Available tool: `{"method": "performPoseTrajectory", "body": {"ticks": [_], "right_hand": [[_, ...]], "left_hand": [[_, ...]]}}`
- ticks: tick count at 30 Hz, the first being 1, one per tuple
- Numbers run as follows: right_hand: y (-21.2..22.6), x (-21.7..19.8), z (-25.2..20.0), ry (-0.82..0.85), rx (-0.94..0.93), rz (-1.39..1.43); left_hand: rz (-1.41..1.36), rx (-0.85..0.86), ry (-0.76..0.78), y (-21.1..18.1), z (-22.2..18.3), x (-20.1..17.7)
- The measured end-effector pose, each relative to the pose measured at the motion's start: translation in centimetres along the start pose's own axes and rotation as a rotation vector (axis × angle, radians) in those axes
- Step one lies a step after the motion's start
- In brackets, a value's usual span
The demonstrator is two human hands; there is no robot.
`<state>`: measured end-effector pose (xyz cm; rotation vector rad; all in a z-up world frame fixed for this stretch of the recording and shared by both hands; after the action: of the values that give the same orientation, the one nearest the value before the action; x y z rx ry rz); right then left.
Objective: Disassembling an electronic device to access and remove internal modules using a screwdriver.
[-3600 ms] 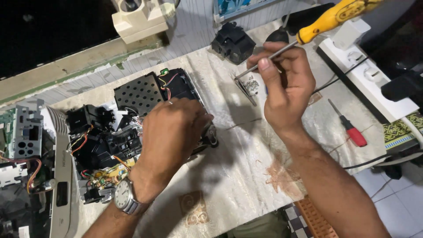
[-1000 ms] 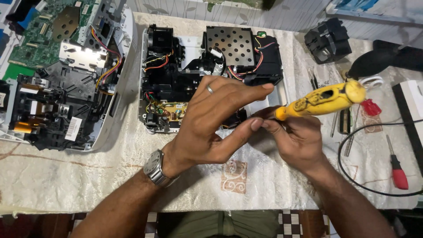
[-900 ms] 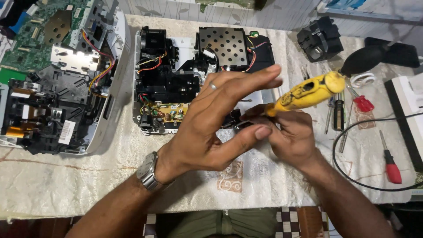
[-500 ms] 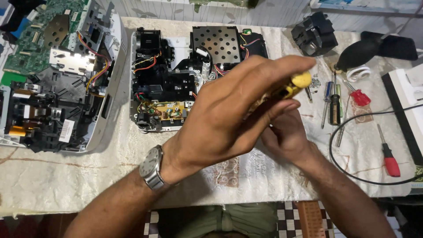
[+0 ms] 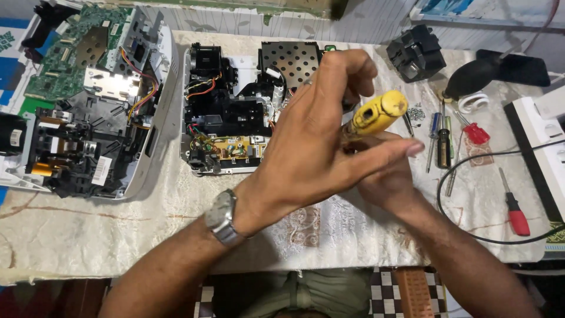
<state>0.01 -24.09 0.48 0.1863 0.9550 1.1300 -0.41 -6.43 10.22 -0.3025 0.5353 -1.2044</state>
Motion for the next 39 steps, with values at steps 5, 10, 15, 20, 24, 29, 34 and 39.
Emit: {"method": "performPoseTrajectory", "body": {"ticks": [5,10,15,20,24,29,34,39], "right_hand": [[0.1,-0.1,0.5,0.053,0.044,0.024],[1.3,0.9,1.6,0.113,0.156,0.09],[1.6,2.1,1.7,-0.047,0.37,0.354],[2.4,2.2,2.4,-0.032,0.379,0.279],[3.5,2.3,2.8,-0.029,0.397,0.234],[4.0,2.3,3.2,-0.065,0.202,0.319],[2.9,1.9,2.3,-0.128,0.305,0.314],[3.2,1.4,2.3,-0.069,0.163,0.099]], "left_hand": [[-0.641,-0.231,0.431,0.8,-1.2,-1.3],[-0.373,-0.16,0.281,1.4,0.0,-1.8],[0.137,0.07,-0.13,1.0,-0.1,-0.9],[-0.29,-0.236,0.223,1.3,0.4,-1.1],[-0.325,-0.248,0.342,2.1,-0.6,-1.8],[-0.243,-0.165,0.283,4.5,-2.6,-2.2],[-0.256,-0.187,0.141,5.7,-2.8,-3.6],[-0.252,-0.191,0.063,6.4,-3.1,-3.8]]}}
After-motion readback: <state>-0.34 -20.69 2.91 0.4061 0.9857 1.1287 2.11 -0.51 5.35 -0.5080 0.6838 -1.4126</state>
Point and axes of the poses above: each hand's wrist, its own z-axis towards the middle knuckle, its own x-axis out of the palm, y = z × x, the point moved 4 cm from there along z, towards the middle knuckle, and after that the axes turned 13 degrees about -y, right-handed, at the moved point
